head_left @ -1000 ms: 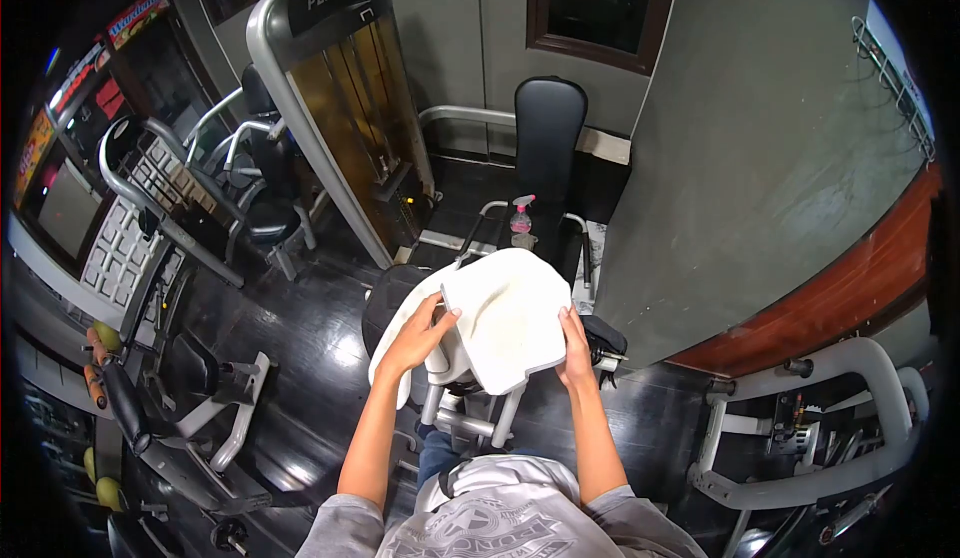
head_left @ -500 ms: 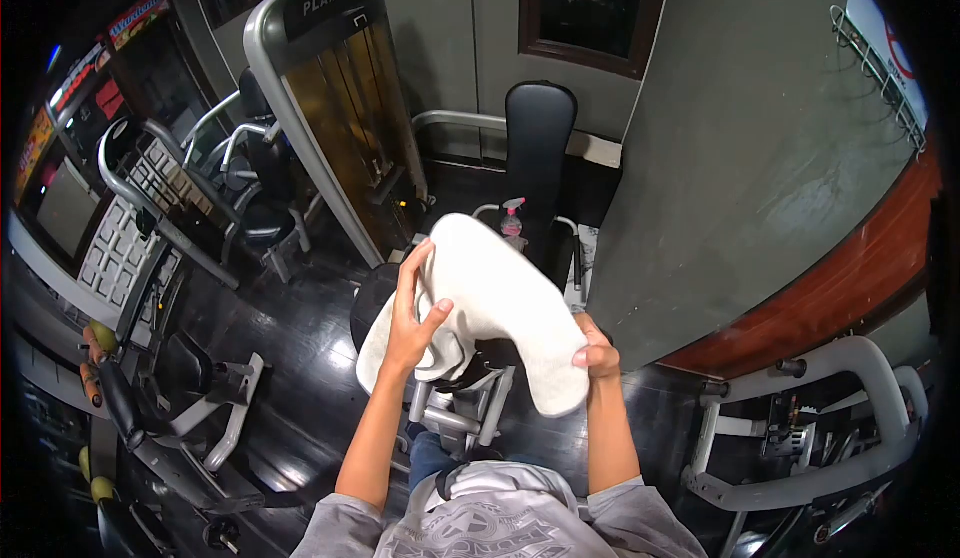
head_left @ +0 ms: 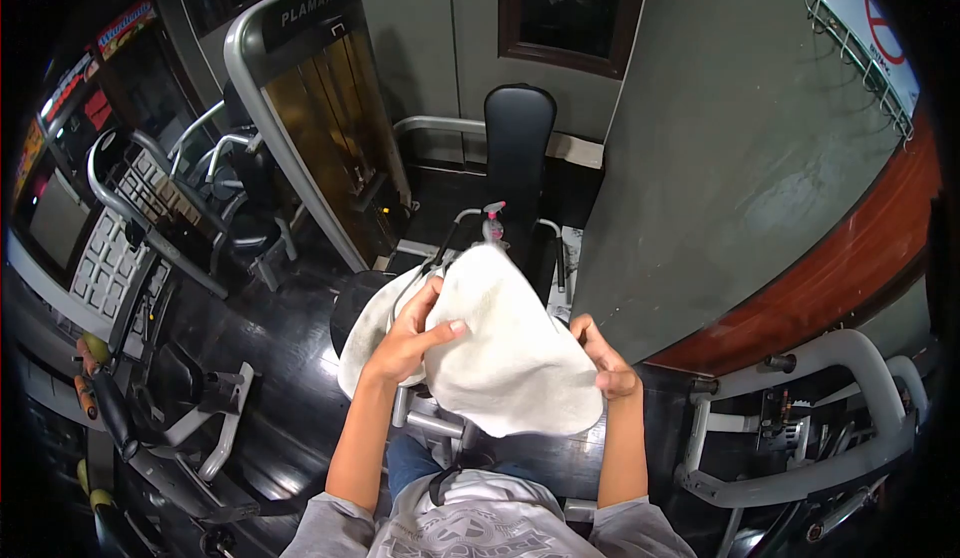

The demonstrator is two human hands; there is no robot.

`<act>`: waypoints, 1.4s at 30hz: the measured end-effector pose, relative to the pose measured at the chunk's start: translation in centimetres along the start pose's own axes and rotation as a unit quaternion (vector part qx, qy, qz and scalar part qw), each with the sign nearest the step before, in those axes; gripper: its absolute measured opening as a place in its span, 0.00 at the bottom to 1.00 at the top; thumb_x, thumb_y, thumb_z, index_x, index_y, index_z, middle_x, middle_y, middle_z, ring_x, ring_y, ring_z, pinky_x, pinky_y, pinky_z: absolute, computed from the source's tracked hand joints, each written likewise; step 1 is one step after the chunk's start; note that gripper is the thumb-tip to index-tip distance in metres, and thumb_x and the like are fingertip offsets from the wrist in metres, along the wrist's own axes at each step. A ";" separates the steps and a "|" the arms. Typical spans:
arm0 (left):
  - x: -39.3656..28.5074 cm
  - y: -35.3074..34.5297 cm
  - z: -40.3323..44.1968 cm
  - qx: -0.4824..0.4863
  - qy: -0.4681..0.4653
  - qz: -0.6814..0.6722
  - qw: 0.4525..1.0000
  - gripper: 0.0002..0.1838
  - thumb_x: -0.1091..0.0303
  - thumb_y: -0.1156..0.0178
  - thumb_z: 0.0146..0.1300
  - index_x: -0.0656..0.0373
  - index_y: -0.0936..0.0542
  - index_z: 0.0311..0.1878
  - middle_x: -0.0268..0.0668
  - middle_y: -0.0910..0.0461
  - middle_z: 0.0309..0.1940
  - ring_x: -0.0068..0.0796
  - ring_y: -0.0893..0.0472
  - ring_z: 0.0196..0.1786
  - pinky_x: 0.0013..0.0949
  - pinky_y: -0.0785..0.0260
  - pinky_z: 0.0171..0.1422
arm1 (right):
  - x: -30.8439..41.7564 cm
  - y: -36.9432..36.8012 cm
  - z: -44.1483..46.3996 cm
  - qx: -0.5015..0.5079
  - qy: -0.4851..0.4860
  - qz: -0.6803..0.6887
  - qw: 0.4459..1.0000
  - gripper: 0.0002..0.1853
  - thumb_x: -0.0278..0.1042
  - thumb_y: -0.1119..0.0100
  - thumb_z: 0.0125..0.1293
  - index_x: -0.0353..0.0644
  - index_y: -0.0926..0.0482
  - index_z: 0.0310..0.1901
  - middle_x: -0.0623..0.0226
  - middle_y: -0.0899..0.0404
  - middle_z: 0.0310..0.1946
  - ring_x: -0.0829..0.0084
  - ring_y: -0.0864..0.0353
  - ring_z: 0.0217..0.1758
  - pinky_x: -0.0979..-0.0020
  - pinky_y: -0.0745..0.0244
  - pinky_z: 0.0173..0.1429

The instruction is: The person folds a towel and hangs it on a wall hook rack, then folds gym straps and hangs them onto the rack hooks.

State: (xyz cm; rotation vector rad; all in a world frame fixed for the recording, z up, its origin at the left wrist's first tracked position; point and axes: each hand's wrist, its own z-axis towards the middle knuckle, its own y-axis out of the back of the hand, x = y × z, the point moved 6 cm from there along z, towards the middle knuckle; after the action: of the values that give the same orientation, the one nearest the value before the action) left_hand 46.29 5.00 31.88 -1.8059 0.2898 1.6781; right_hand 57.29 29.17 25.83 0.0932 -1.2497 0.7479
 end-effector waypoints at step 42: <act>-9.8 4.6 -3.2 -0.058 -0.131 0.299 0.943 0.15 0.67 0.35 0.71 0.62 0.19 0.57 0.33 0.14 0.43 0.19 0.19 0.45 0.27 0.28 0.53 | 9.6 -0.8 11.8 -0.182 -0.058 -0.335 0.923 0.19 0.41 0.39 0.75 0.38 0.16 0.59 0.63 0.13 0.49 0.75 0.20 0.55 0.71 0.28 0.60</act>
State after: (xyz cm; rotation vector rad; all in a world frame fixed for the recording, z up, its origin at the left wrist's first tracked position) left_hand 44.68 -2.96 39.67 -1.6409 0.6867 2.3716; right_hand 49.15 27.69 38.59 0.2472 -1.3368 -0.0882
